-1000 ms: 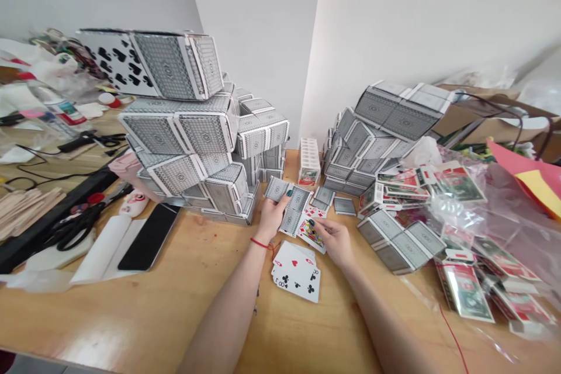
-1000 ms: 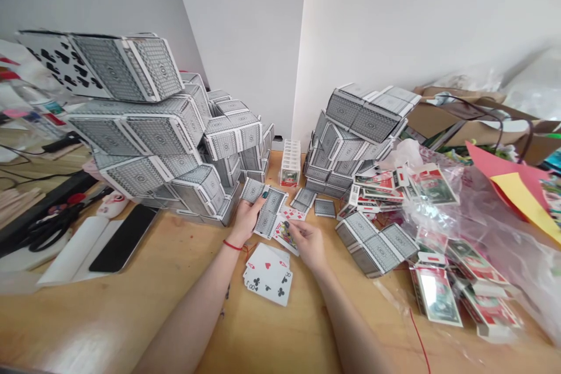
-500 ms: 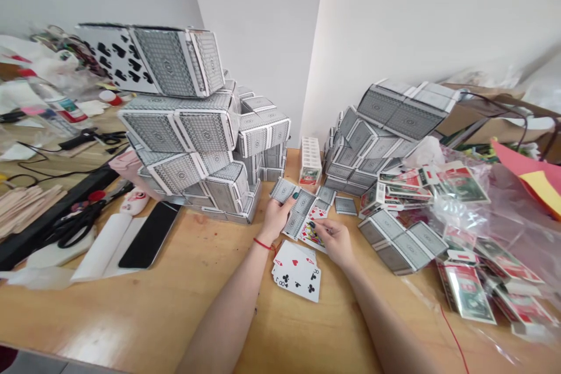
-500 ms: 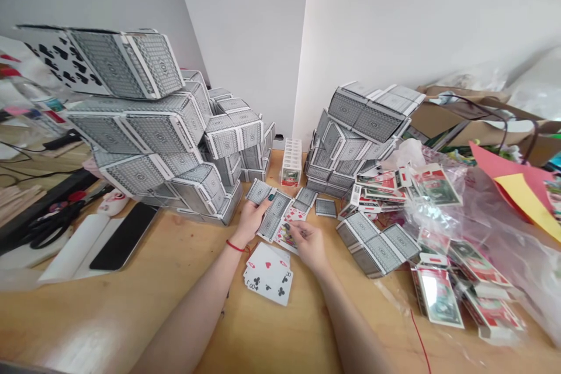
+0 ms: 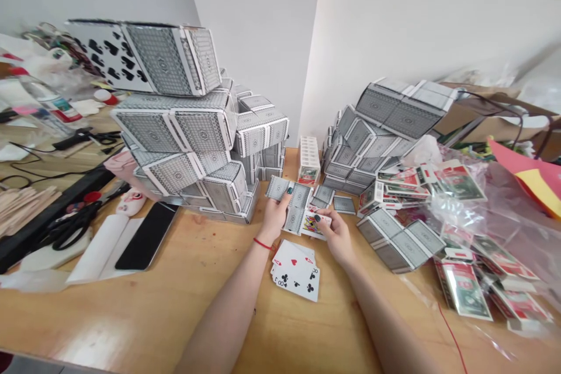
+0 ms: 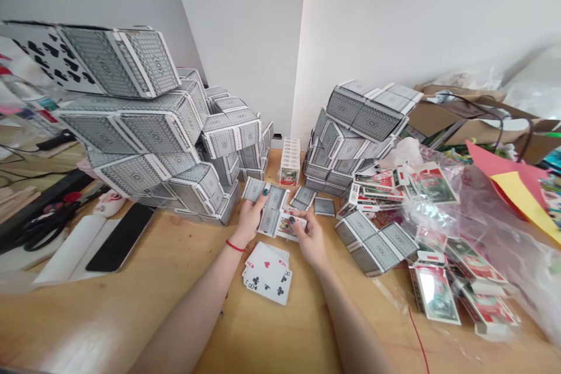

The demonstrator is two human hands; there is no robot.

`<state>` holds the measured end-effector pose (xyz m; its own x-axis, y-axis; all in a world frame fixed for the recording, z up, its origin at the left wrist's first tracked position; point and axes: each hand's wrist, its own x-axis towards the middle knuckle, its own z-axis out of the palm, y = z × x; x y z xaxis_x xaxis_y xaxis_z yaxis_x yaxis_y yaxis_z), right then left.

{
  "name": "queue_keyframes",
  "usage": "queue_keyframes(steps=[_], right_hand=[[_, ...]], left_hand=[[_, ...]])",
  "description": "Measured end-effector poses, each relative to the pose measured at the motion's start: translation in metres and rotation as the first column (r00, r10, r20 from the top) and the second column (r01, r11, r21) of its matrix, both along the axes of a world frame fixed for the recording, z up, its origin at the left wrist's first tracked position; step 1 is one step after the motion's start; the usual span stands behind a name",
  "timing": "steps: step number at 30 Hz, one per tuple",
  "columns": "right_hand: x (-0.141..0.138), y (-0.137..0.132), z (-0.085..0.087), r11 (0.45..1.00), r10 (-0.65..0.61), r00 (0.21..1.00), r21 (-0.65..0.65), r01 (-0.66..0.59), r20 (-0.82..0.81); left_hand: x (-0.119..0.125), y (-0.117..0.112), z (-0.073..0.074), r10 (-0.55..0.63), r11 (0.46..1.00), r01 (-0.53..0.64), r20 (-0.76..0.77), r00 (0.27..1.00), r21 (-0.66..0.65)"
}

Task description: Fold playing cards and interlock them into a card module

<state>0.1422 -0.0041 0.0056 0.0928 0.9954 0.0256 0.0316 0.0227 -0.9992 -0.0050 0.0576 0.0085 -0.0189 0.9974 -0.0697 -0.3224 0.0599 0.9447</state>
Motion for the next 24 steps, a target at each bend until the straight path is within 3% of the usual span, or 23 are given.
queue_keyframes(steps=[5, 14, 24], right_hand=[[0.004, 0.000, -0.004, 0.994, 0.077, 0.995, -0.087, -0.072, 0.059], [0.000, -0.001, -0.008, 0.993, 0.086, 0.990, -0.085, -0.077, 0.108], [-0.006, -0.001, -0.001, 0.988, 0.107, 0.990, -0.118, -0.095, 0.094]], left_hand=[[-0.008, 0.002, 0.005, 0.090, 0.996, -0.090, 0.047, 0.995, 0.000], [-0.002, -0.008, 0.008, -0.173, 0.967, 0.205, 0.201, 0.964, -0.153], [0.006, -0.013, 0.001, -0.147, 0.974, 0.160, 0.088, 0.985, -0.161]])
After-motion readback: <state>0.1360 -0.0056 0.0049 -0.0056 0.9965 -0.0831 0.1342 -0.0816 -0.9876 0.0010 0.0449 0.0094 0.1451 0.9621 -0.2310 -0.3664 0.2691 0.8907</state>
